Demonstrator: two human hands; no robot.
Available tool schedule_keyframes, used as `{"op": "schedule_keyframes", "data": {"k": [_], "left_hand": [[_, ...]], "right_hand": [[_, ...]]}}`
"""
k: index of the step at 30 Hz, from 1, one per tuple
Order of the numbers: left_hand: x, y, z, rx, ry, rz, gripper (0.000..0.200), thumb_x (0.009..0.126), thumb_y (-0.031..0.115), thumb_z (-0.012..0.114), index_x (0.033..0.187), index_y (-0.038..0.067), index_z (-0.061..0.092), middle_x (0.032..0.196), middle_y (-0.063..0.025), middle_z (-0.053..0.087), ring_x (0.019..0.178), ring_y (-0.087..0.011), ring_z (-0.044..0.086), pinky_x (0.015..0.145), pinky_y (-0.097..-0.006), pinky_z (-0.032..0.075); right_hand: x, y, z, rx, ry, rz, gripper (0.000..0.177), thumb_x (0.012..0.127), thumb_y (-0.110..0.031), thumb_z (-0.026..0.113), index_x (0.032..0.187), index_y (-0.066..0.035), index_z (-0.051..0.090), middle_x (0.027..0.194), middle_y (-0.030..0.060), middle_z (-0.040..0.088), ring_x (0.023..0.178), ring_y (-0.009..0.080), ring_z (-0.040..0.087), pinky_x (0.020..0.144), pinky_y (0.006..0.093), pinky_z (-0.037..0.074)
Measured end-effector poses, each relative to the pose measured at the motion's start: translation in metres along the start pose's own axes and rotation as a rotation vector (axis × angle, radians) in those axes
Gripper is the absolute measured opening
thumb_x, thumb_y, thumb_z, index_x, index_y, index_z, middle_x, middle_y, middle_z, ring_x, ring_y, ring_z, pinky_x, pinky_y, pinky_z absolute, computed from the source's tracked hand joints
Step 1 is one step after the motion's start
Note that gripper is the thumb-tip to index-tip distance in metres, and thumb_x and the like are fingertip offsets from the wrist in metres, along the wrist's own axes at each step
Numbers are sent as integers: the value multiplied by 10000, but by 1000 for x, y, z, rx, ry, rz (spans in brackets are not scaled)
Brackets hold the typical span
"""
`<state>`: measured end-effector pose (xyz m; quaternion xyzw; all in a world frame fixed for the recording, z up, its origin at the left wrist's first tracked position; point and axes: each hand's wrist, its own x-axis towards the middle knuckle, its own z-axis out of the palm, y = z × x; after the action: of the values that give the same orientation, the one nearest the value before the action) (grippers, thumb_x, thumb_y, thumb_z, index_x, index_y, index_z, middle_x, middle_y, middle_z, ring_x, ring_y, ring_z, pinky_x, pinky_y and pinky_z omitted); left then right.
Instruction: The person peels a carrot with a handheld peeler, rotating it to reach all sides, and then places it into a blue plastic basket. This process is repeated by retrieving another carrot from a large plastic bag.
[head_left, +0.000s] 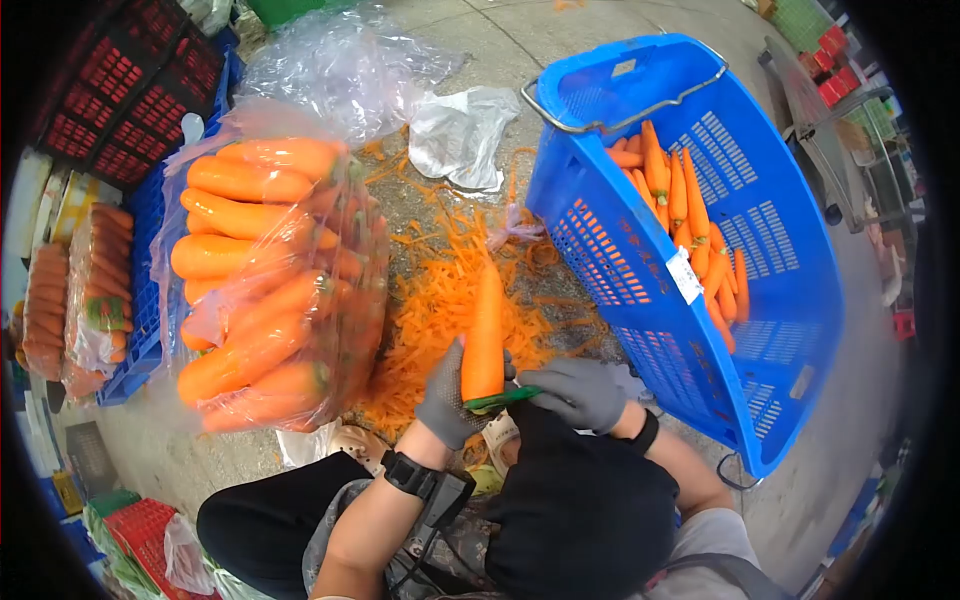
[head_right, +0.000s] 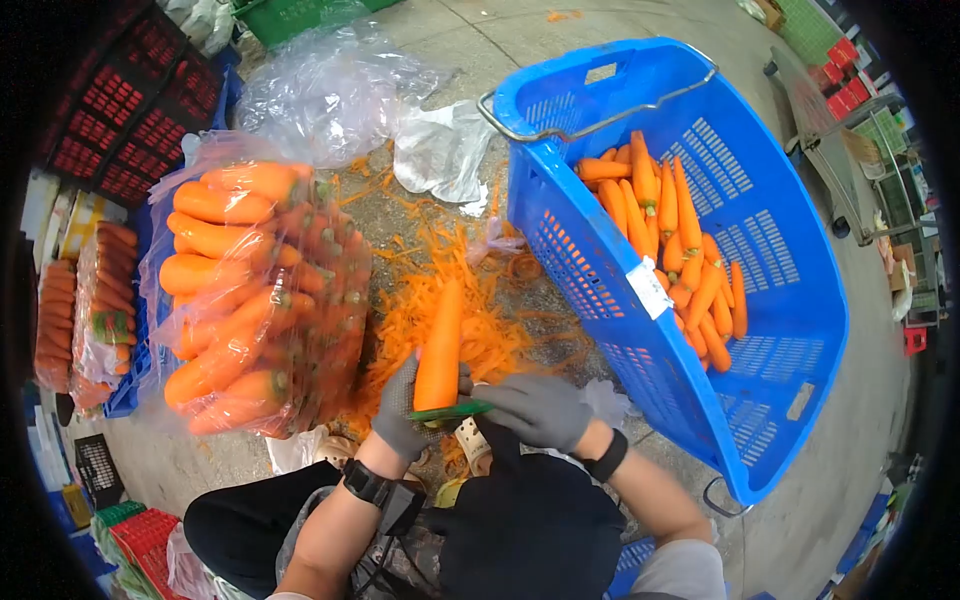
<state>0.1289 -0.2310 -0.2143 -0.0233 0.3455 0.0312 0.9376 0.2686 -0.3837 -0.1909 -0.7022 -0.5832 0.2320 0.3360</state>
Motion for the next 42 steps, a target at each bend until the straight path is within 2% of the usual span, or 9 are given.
{"op": "schedule_keyframes", "data": {"k": [7, 14, 17, 26, 31, 34, 38, 40, 42], "left_hand": [[-5, -4, -4, 95, -271, -75, 452, 902, 433, 463, 1094, 25, 494, 879, -138, 593, 761, -252, 607, 642, -381, 528], [-7, 1, -4, 256, -106, 3, 529, 864, 494, 495, 1066, 6, 511, 916, -145, 582, 826, -271, 586, 697, -372, 511], [-12, -4, -2, 249, -131, -54, 527, 864, 498, 492, 1065, 11, 512, 919, -134, 591, 820, -263, 598, 702, -384, 516], [-12, -1, 6, 284, 14, 39, 484, 879, 503, 460, 1041, 49, 505, 809, -142, 586, 718, -250, 607, 625, -372, 530], [-11, -6, 6, 271, -31, 48, 524, 858, 498, 505, 1089, 27, 503, 852, -117, 586, 757, -251, 605, 662, -397, 521], [-13, 4, 7, 210, -51, 94, 504, 862, 471, 516, 1103, 29, 500, 880, -121, 583, 799, -257, 601, 674, -397, 519], [-10, 2, 1, 223, -76, 83, 514, 859, 467, 524, 1109, 20, 497, 914, -135, 577, 842, -263, 592, 676, -401, 517], [-15, -5, 1, 314, -42, 79, 521, 860, 473, 516, 1115, 19, 492, 918, -138, 575, 850, -271, 593, 676, -403, 519], [-17, -6, 2, 410, -17, 96, 528, 862, 478, 508, 1121, 19, 487, 922, -140, 573, 858, -278, 594, 676, -404, 521]], "right_hand": [[28, 40, -4, -132, 395, 291, 267, 830, -173, 571, 1091, -121, 584, 922, 107, 607, 812, 292, 592, 680, 376, 483], [10, 8, 3, -3, -46, -35, 243, 832, -148, 562, 1066, -86, 576, 940, 145, 596, 868, 320, 577, 716, 381, 474], [25, 43, 0, -197, 450, 271, 233, 824, -162, 578, 1047, -99, 590, 913, 120, 599, 850, 283, 588, 705, 369, 477], [14, 12, 1, -47, -24, 85, 221, 842, -167, 563, 1037, -66, 583, 918, 145, 598, 847, 326, 578, 710, 393, 473], [36, 44, -7, -99, 464, 226, 240, 802, -142, 591, 1039, -113, 611, 810, 105, 585, 703, 272, 581, 604, 357, 448], [10, 6, -11, -5, -62, -50, 261, 851, -166, 549, 1098, -85, 571, 865, 135, 605, 805, 318, 582, 669, 374, 468], [13, 7, -4, -24, -123, -69, 273, 841, -162, 557, 1104, -91, 572, 889, 134, 612, 805, 310, 592, 671, 369, 471], [30, 38, -2, -131, 489, 261, 281, 824, -178, 587, 1103, -146, 586, 886, 98, 619, 781, 267, 606, 661, 354, 480], [32, 45, -12, -99, 507, 309, 283, 822, -190, 593, 1102, -145, 587, 881, 102, 617, 784, 273, 604, 675, 358, 483]]}}
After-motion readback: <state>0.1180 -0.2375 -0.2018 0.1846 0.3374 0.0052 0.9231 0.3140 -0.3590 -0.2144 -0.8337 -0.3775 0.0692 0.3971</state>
